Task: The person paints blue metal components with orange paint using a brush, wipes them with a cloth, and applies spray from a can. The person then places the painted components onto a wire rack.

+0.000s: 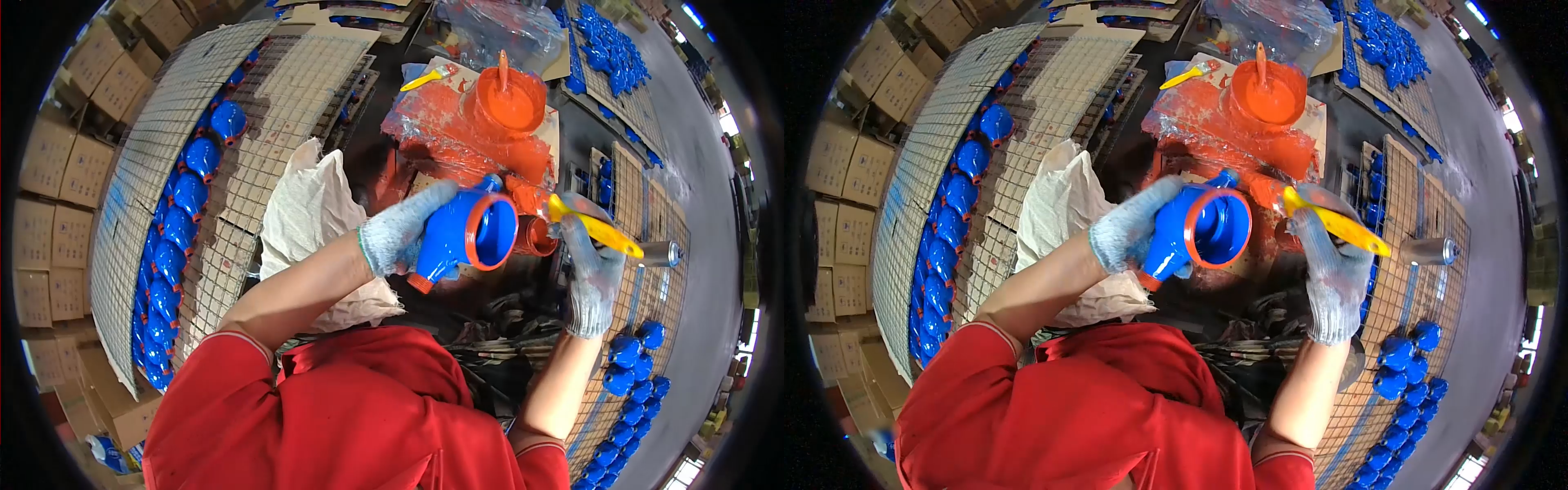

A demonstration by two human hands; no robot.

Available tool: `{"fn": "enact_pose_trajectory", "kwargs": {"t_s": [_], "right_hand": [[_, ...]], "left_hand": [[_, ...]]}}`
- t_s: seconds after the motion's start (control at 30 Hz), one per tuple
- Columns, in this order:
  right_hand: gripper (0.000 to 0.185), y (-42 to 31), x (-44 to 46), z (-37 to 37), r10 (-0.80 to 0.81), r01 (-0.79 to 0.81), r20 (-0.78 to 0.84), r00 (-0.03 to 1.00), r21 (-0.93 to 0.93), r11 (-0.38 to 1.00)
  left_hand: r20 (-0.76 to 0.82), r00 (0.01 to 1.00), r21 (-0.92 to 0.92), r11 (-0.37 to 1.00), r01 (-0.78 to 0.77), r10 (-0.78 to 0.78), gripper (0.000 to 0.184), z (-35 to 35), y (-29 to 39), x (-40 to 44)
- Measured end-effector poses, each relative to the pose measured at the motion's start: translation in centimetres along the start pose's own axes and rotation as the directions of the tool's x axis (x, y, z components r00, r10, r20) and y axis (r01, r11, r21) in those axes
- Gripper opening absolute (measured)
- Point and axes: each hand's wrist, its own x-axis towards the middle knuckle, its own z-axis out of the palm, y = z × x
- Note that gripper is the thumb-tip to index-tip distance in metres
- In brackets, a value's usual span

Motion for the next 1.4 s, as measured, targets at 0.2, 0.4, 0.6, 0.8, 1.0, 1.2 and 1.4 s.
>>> {"fn": "enact_pose_trajectory", "kwargs": {"t_s": [0.2,0.4,0.6,0.8,1.0,1.2,1.4], "right_hand": [[0.028,-0.1,2.3,0.6,0.141,-0.105,0.074,0.987,-0.368,0.924],[0.027,-0.2,3.1,2.5,0.235,-0.137,0.130,0.963,-0.514,0.847],[0.021,-1.2,1.0,2.6,0.003,0.181,0.277,0.961,-0.633,0.753],[0.014,-1.7,-1.9,2.2,-0.119,0.145,0.115,0.986,-0.251,0.957],[0.017,-1.6,-2.6,-1.3,-0.285,0.305,0.128,0.950,-0.177,0.936],[0.015,0.7,-2.1,-2.6,-0.318,0.260,0.105,0.942,0.366,0.894],[0.018,-0.8,-2.3,-3.0,-0.311,0.212,0.176,0.934,0.427,0.879]], "left_hand": [[0.056,0.863,0.918,0.313,-0.243,0.503,0.073,0.0,-1.3,-0.4],[0.492,0.692,0.865,-0.384,-0.322,0.529,0.071,0.4,-2.3,-1.0],[0.412,0.755,0.902,-0.346,-0.259,0.510,0.071,0.5,-2.3,-1.0],[0.053,0.926,0.813,0.522,-0.258,0.374,0.068,-1.4,-2.0,0.1],[0.115,0.977,0.039,0.982,-0.183,0.177,0.051,-2.4,-3.2,-0.5],[0.713,0.691,-0.415,0.864,0.284,0.115,0.069,0.3,-4.1,-0.9],[0.651,0.753,0.097,0.974,-0.204,0.093,0.086,-0.4,-1.8,-1.0]]}}
